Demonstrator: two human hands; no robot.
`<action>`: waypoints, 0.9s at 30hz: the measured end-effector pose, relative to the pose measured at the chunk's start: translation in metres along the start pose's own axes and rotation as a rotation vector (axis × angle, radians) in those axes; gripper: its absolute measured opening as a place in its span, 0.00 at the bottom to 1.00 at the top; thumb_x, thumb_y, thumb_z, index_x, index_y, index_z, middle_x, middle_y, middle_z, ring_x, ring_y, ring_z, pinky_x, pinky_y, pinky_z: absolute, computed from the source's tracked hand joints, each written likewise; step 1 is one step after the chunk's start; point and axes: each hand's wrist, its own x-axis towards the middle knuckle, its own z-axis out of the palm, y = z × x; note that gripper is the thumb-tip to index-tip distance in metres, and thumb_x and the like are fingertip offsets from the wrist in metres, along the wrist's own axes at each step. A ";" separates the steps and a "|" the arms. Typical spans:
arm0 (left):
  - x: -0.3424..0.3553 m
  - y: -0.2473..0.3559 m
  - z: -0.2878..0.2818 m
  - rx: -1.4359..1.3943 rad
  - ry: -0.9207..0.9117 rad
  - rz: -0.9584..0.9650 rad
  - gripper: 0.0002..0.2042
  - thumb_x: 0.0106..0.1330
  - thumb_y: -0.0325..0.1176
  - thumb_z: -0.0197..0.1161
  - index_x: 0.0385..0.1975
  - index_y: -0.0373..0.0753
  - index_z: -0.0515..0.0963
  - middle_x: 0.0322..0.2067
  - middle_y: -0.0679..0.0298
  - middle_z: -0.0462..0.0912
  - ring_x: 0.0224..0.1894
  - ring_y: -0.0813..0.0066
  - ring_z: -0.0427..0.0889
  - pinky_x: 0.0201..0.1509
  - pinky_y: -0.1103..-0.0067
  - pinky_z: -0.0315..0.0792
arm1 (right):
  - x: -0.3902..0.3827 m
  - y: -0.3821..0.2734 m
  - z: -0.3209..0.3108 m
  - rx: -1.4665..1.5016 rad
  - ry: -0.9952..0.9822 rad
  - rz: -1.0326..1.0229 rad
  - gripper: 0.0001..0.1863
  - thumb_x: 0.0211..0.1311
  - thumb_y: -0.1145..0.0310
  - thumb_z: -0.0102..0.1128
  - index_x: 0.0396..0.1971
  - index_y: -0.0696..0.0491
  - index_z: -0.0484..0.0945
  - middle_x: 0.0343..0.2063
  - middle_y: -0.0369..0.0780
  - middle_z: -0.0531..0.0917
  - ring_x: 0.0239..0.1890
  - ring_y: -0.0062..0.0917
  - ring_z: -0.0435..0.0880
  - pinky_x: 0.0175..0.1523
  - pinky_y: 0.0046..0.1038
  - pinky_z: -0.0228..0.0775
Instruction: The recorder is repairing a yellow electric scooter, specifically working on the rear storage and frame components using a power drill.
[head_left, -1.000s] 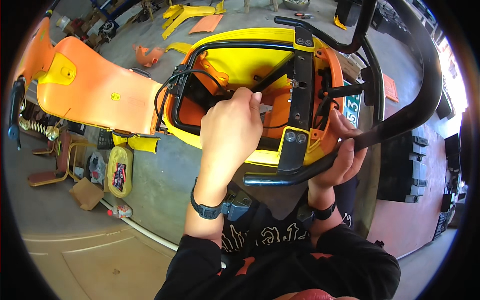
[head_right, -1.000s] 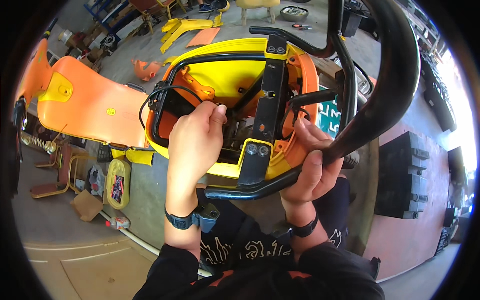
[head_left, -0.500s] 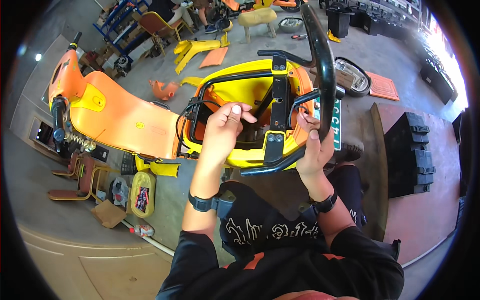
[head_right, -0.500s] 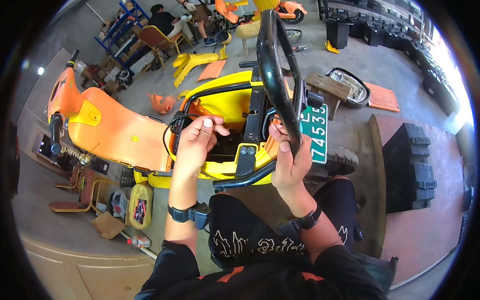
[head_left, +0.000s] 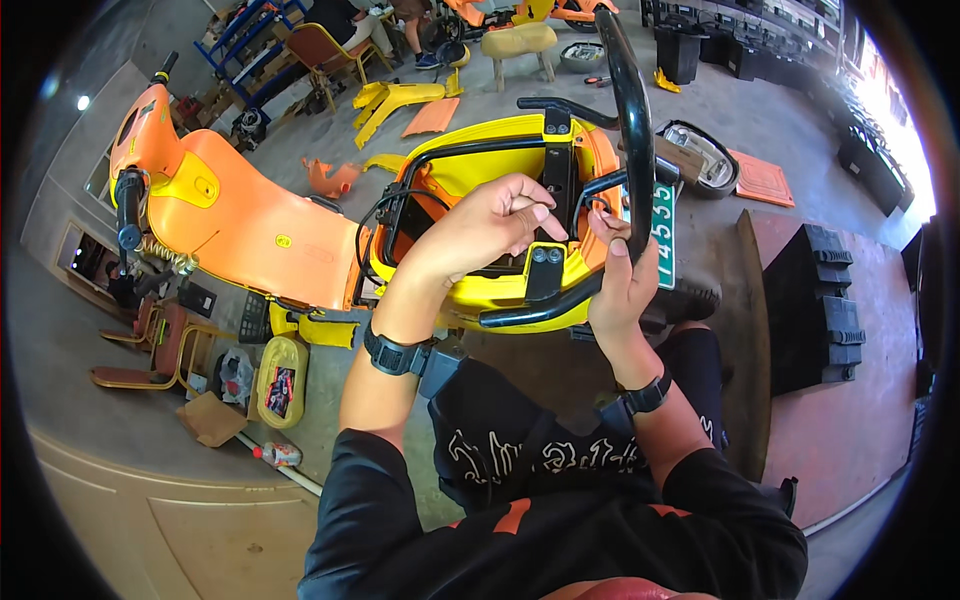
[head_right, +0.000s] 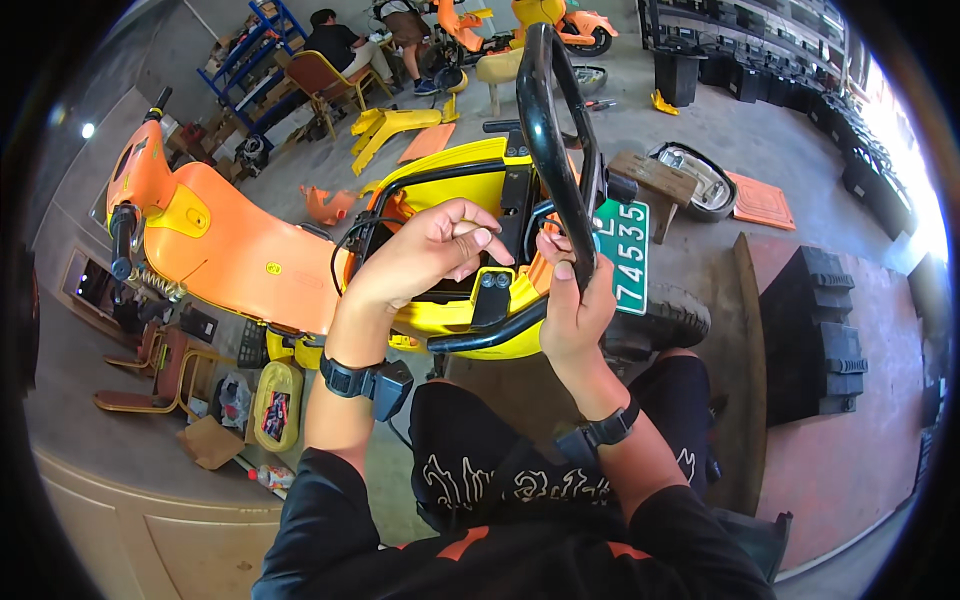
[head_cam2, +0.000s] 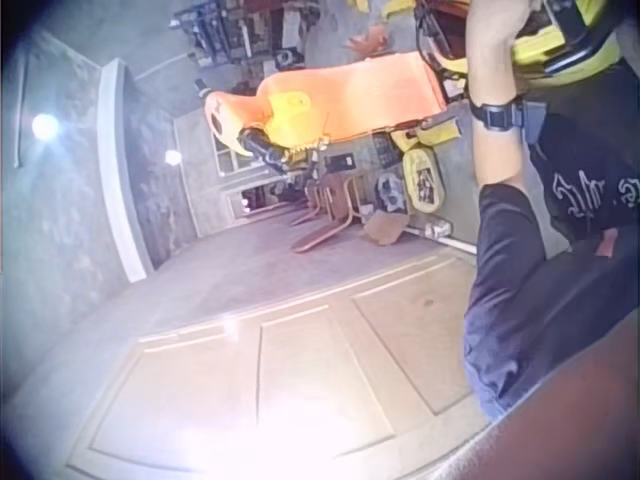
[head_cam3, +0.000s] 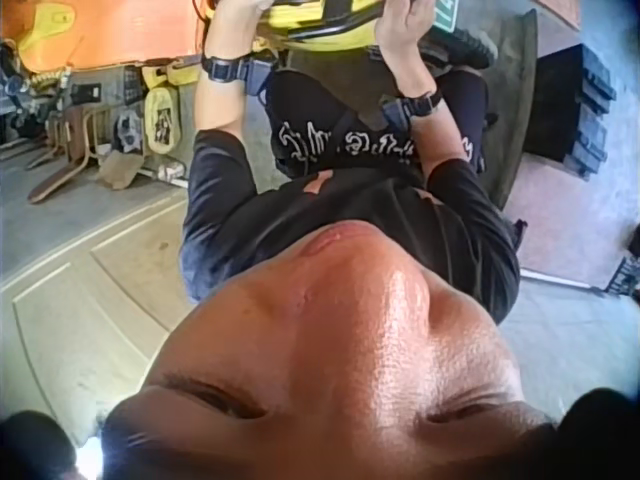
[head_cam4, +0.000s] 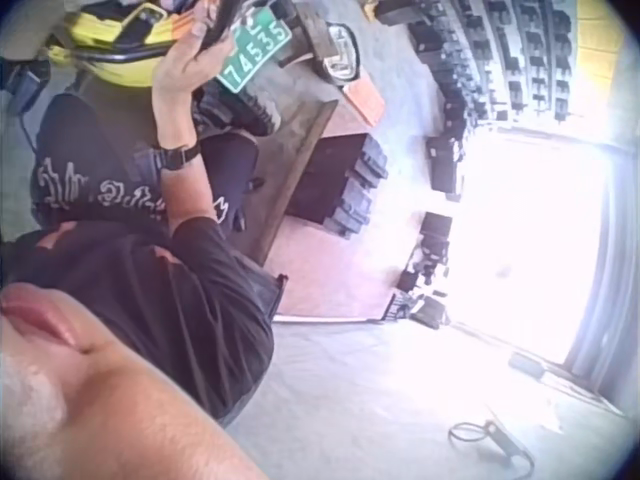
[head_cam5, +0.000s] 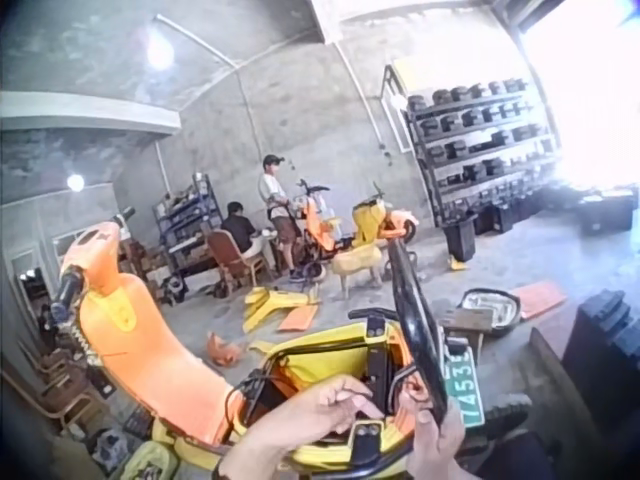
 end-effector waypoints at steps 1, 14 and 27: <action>0.002 -0.001 -0.001 0.015 -0.008 0.007 0.09 0.72 0.30 0.57 0.48 0.36 0.72 0.35 0.59 0.86 0.23 0.87 0.66 0.28 0.86 0.64 | 0.000 -0.004 0.001 -0.002 -0.008 0.025 0.14 0.75 0.69 0.44 0.51 0.65 0.67 0.46 0.46 0.79 0.53 0.33 0.82 0.62 0.32 0.68; 0.017 0.001 0.006 0.279 -0.101 0.029 0.07 0.60 0.29 0.71 0.34 0.33 0.85 0.28 0.66 0.81 0.34 0.80 0.78 0.40 0.81 0.72 | -0.001 0.002 -0.003 0.048 0.004 0.019 0.15 0.74 0.68 0.48 0.48 0.66 0.67 0.48 0.48 0.80 0.52 0.36 0.83 0.61 0.33 0.70; 0.021 -0.006 0.014 0.435 -0.014 0.097 0.07 0.58 0.29 0.72 0.33 0.34 0.86 0.27 0.64 0.81 0.32 0.78 0.79 0.37 0.80 0.72 | -0.001 -0.001 -0.005 0.017 -0.019 0.041 0.15 0.74 0.69 0.46 0.52 0.65 0.68 0.47 0.46 0.79 0.55 0.33 0.81 0.63 0.32 0.66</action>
